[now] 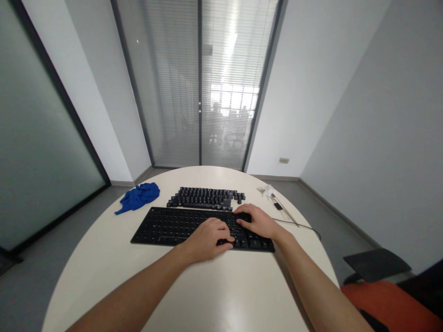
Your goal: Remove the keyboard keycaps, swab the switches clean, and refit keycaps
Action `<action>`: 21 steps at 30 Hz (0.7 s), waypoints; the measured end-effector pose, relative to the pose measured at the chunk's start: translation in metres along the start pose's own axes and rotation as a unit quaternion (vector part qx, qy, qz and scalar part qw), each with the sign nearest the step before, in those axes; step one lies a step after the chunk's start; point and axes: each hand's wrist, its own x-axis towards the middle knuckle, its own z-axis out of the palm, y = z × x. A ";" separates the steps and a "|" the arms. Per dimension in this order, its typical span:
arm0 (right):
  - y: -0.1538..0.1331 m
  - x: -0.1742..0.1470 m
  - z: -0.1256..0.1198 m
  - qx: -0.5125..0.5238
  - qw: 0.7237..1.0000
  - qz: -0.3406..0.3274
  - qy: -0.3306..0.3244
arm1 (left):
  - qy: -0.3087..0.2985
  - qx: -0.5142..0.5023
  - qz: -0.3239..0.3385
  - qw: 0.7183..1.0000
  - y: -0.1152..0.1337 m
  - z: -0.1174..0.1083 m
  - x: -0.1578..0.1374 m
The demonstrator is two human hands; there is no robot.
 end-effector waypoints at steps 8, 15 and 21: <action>-0.001 0.001 -0.001 0.003 1.000 0.006 -0.010 | -0.024 0.070 0.019 0.997 0.006 -0.004 0.000; 0.001 0.002 0.001 0.001 1.000 0.010 -0.006 | -0.023 0.063 0.042 0.997 0.003 -0.008 0.000; 0.006 0.004 0.007 -0.074 0.994 0.057 0.058 | -0.032 0.095 0.057 0.993 0.002 -0.011 0.002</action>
